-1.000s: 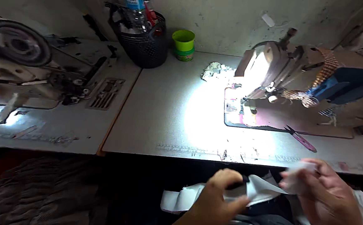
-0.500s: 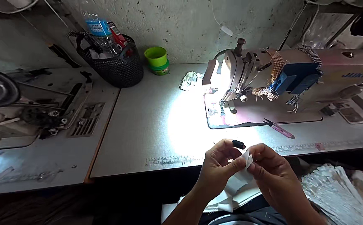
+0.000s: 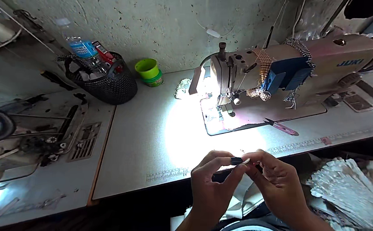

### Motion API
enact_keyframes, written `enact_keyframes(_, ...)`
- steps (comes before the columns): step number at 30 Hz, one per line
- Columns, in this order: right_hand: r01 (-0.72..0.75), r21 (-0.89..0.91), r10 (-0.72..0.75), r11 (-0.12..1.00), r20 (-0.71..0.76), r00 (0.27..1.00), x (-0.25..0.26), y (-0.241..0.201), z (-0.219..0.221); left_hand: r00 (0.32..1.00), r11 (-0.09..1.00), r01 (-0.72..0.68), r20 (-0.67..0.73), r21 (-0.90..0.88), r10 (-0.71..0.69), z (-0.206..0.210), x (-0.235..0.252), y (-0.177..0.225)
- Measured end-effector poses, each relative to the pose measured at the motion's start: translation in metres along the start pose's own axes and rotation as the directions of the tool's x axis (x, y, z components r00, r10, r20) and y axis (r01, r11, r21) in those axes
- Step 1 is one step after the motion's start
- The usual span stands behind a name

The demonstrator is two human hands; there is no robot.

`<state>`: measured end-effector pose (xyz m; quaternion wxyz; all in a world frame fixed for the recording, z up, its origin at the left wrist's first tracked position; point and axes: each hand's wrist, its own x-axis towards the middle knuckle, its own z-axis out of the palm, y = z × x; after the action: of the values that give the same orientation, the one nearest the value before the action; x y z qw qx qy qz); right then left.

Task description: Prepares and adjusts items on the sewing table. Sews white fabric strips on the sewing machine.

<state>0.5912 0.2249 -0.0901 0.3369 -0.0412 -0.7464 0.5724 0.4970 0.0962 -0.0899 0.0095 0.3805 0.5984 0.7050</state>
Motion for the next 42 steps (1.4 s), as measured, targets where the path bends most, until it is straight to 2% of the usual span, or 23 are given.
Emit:
enact_keyframes(7, -0.088, 0.008, 0.087, 0.996, 0.073, 0.994, -0.007, 0.016, 0.003, 0.986, 0.989, 0.120, -0.102, -0.084, -0.128, -0.001, 0.011, 0.005)
enact_keyframes(9, -0.072, -0.017, 0.073, 0.997, 0.073, 0.995, -0.009, 0.020, 0.003, 0.973, 0.975, 0.183, -0.121, -0.129, -0.199, -0.001, 0.015, 0.001)
enact_keyframes(13, -0.063, -0.149, 0.063, 0.987, -0.002, 0.998, -0.011, 0.023, 0.010, 0.906, 0.899, 0.357, -0.140, -0.252, -0.399, 0.003, 0.025, -0.010)
enact_keyframes(17, -0.087, -0.123, 0.084, 0.989, -0.034, 0.996, -0.001, 0.032, 0.015, 0.853, 0.863, 0.429, -0.194, -0.268, -0.484, 0.009, 0.038, -0.024)
enact_keyframes(22, -0.005, -0.302, -0.027, 0.953, -0.100, 0.995, 0.016, 0.059, 0.017, 0.802, 0.826, 0.538, -0.199, -0.170, -0.563, 0.011, 0.060, -0.045)
enact_keyframes(26, -0.020, -0.417, -0.014, 0.909, -0.078, 0.997, 0.030, 0.086, 0.019, 0.715, 0.721, 0.692, -0.185, 0.044, -0.675, 0.008, 0.082, -0.076)
enact_keyframes(28, -0.076, -0.479, 0.059, 0.875, -0.050, 0.997, 0.039, 0.094, 0.020, 0.755, 0.705, 0.653, -0.168, 0.277, -0.634, 0.003, 0.091, -0.096)
enact_keyframes(30, -0.070, -0.585, 0.065, 0.808, -0.030, 0.997, 0.049, 0.102, 0.022, 0.831, 0.696, 0.535, -0.152, 0.478, -0.535, 0.000, 0.098, -0.112)
enact_keyframes(33, -0.050, -0.711, 0.092, 0.701, 0.021, 0.996, 0.060, 0.110, 0.027, 0.900, 0.626, 0.384, -0.122, 0.679, -0.419, -0.001, 0.106, -0.129)
enact_keyframes(36, -0.057, -0.775, 0.167, 0.630, 0.063, 0.984, 0.067, 0.111, 0.030, 0.911, 0.574, 0.323, -0.083, 0.753, -0.405, -0.002, 0.111, -0.139)
enact_keyframes(39, -0.083, -0.811, 0.226, 0.579, 0.062, 0.972, 0.073, 0.106, 0.033, 0.937, 0.627, 0.246, -0.016, 0.739, -0.349, -0.004, 0.110, -0.149)
enact_keyframes(42, -0.131, -0.776, 0.269, 0.616, 0.051, 0.962, 0.075, 0.105, 0.033, 0.927, 0.632, 0.250, 0.007, 0.733, -0.375, -0.007, 0.110, -0.148)
